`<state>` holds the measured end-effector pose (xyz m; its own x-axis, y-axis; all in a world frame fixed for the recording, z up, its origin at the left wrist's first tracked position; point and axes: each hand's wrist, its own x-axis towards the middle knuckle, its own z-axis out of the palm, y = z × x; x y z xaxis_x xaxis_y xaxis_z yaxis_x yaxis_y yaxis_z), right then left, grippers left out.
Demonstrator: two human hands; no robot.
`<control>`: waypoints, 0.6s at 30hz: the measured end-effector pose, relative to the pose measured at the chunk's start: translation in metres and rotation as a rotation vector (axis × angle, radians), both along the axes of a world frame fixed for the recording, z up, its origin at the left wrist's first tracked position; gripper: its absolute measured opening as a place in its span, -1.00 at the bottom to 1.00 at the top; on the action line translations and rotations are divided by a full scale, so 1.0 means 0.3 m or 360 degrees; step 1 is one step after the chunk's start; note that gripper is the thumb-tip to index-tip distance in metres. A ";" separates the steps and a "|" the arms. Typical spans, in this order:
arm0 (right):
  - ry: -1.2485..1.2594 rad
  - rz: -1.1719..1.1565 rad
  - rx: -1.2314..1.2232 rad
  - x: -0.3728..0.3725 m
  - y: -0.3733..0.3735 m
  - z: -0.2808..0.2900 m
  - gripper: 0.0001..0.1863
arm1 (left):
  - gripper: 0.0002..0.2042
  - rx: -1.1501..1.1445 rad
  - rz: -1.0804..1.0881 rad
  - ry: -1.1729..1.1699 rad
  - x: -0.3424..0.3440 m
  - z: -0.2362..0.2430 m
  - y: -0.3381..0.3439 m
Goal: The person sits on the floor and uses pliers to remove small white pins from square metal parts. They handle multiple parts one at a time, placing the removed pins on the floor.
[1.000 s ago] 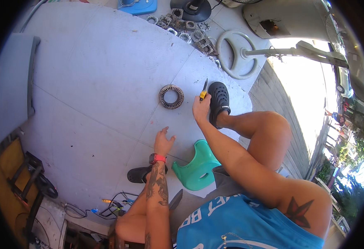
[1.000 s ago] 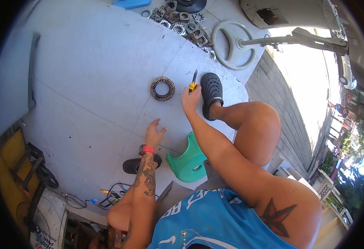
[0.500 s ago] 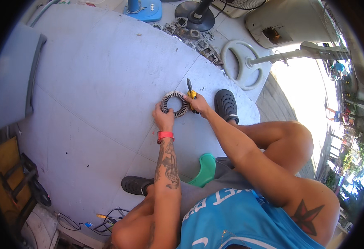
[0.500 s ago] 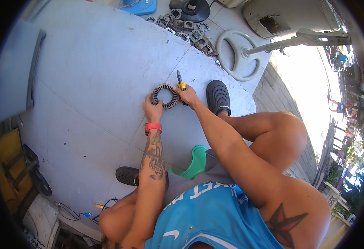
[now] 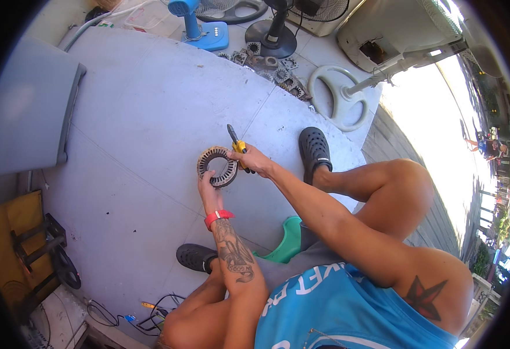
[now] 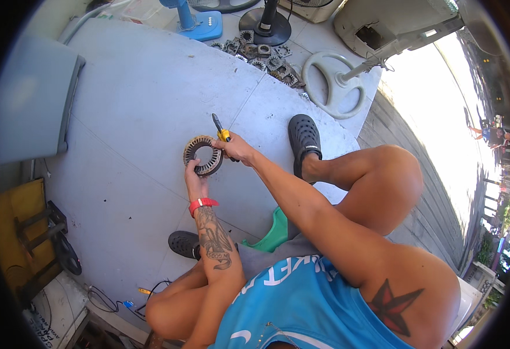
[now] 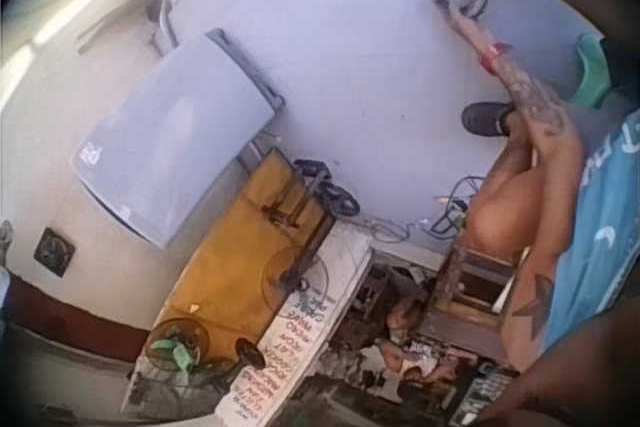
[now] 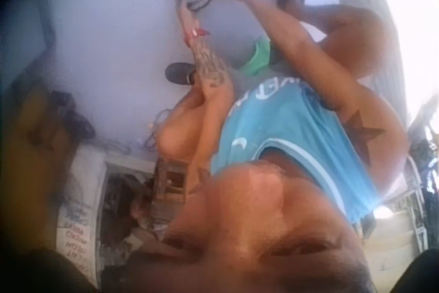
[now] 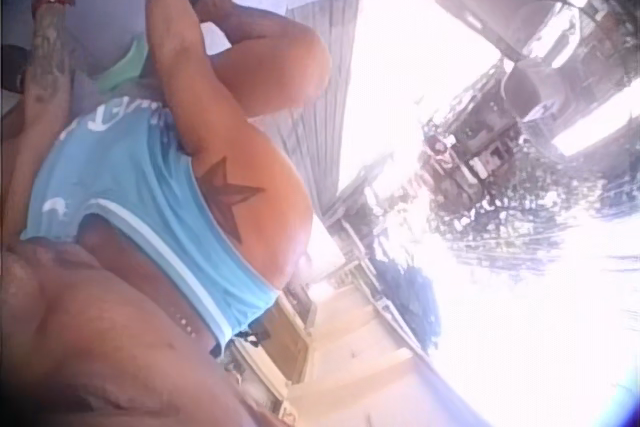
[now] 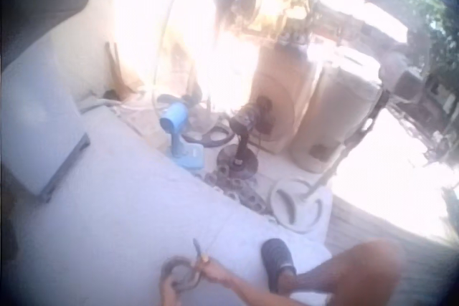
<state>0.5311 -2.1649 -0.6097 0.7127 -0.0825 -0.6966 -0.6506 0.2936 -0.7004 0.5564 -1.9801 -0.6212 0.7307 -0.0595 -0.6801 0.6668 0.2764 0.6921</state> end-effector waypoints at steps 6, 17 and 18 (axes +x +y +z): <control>-0.0301 0.0070 0.0058 -0.038 0.122 0.179 -0.64 | -0.33 -0.0989 0.0821 -0.0137 -0.114 0.097 0.039; -0.0520 0.0656 -0.0763 -0.065 0.246 0.207 -0.43 | -0.34 -0.1264 0.0855 -0.0583 -0.174 0.223 0.041; -0.0656 0.0584 -0.0735 -0.082 0.239 0.240 -0.45 | -0.34 -0.1246 0.0806 -0.0617 -0.175 0.247 0.012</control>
<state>0.5065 -2.0932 -0.5378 0.9484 -0.0084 -0.3169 -0.3066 -0.2787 -0.9101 0.5037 -1.9764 -0.5472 0.9561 -0.0089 -0.2930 0.1125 0.9341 0.3387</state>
